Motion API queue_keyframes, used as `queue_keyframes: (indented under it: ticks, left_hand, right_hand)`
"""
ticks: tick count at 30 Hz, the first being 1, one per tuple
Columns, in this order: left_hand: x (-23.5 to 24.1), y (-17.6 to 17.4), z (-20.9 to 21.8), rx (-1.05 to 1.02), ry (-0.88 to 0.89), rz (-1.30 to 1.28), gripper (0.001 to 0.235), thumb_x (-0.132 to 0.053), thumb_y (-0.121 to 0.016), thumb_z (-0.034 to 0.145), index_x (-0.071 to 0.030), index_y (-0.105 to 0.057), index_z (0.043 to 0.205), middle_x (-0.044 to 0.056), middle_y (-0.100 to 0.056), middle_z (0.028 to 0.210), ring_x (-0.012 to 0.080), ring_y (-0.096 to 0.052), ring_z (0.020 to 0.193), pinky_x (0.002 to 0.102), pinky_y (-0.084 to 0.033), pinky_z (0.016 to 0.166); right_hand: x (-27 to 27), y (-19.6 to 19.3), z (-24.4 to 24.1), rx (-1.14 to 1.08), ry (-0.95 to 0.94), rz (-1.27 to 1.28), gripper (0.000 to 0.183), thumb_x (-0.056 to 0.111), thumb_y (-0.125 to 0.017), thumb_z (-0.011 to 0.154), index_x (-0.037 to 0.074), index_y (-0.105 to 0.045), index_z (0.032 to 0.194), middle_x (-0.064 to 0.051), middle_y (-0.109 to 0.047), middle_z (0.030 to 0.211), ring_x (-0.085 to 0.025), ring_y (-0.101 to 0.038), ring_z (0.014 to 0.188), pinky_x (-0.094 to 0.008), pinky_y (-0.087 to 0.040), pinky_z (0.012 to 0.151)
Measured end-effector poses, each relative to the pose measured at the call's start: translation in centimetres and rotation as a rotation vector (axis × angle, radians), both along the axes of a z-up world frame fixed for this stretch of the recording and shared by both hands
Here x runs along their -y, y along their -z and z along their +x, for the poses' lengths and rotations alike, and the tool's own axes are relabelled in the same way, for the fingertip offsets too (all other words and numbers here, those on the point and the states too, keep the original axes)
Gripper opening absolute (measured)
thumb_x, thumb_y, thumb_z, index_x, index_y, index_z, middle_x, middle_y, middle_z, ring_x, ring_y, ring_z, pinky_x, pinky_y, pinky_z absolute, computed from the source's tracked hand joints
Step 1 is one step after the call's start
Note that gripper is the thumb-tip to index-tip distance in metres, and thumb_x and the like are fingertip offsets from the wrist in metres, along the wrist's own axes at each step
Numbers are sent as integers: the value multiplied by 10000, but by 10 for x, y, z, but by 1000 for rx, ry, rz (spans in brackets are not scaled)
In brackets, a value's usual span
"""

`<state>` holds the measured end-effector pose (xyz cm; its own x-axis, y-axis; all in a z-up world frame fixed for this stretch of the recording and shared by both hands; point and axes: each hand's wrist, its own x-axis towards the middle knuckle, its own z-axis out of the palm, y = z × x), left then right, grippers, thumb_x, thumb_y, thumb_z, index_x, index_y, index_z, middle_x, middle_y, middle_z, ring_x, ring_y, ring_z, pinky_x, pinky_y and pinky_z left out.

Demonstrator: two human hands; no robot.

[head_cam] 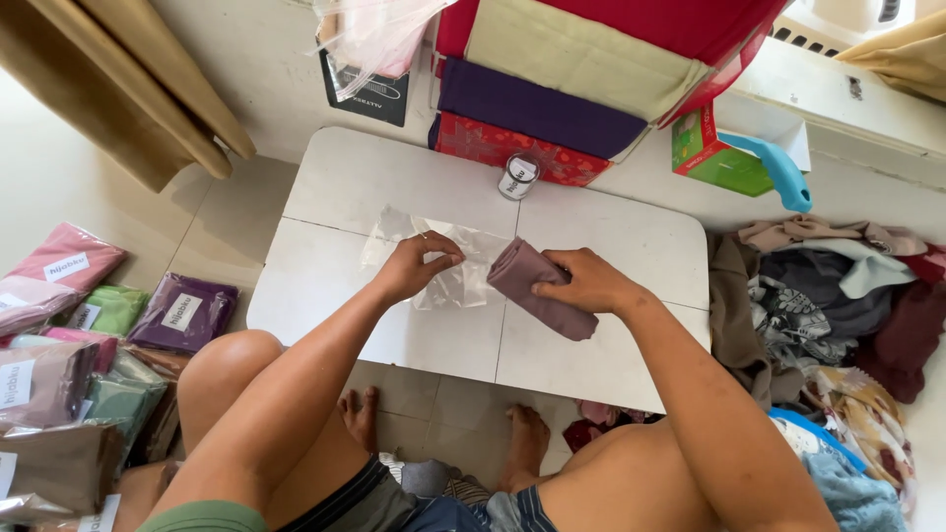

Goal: The person folds a brown piece of fabric on a white table using a lint roller to smooth it. They then place the folded fabric into a clear plastic bag and seal it.

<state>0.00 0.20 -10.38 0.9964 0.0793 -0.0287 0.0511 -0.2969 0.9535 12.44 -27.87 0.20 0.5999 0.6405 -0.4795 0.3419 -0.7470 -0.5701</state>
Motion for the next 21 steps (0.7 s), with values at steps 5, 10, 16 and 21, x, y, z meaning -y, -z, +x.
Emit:
queue_keyframes:
  ticks: [5,10,16,21]
  left_hand:
    - [2,-1,4,-17,-11,-109,171,-239,-705,995,-120,-788,1084,107,-734,1153,324,-651,1176,498,-451,1089]
    - [7,2,8,-21,-20,-150,175,-247,-708,993,-130,-784,1098,90,-733,1156,283,-651,1182,490,-445,1099]
    - [11,0,8,-7,-17,-124,171,-246,-719,990,-127,-789,1091,93,-728,1143,306,-652,1178,513,-443,1094]
    - [13,-7,5,8,10,-100,190,-262,-732,980,-115,-789,1086,125,-725,1148,347,-647,1183,536,-443,1090]
  right_hand:
    - [-9,-4,-7,154,-3,-97,438,391,-756,834,85,-741,1147,-173,-772,1016,-361,-751,968,-455,-624,787]
    - [-21,-5,-13,237,-51,-189,491,432,-743,822,71,-738,1155,-182,-767,981,-370,-756,934,-458,-626,762]
    - [-34,-2,-20,309,-194,-260,499,437,-756,785,110,-743,1162,-150,-764,954,-357,-763,889,-444,-616,739]
    - [-39,-1,-23,337,-198,-258,814,406,-732,789,166,-308,1442,-225,-723,1067,-447,-731,982,-536,-584,822]
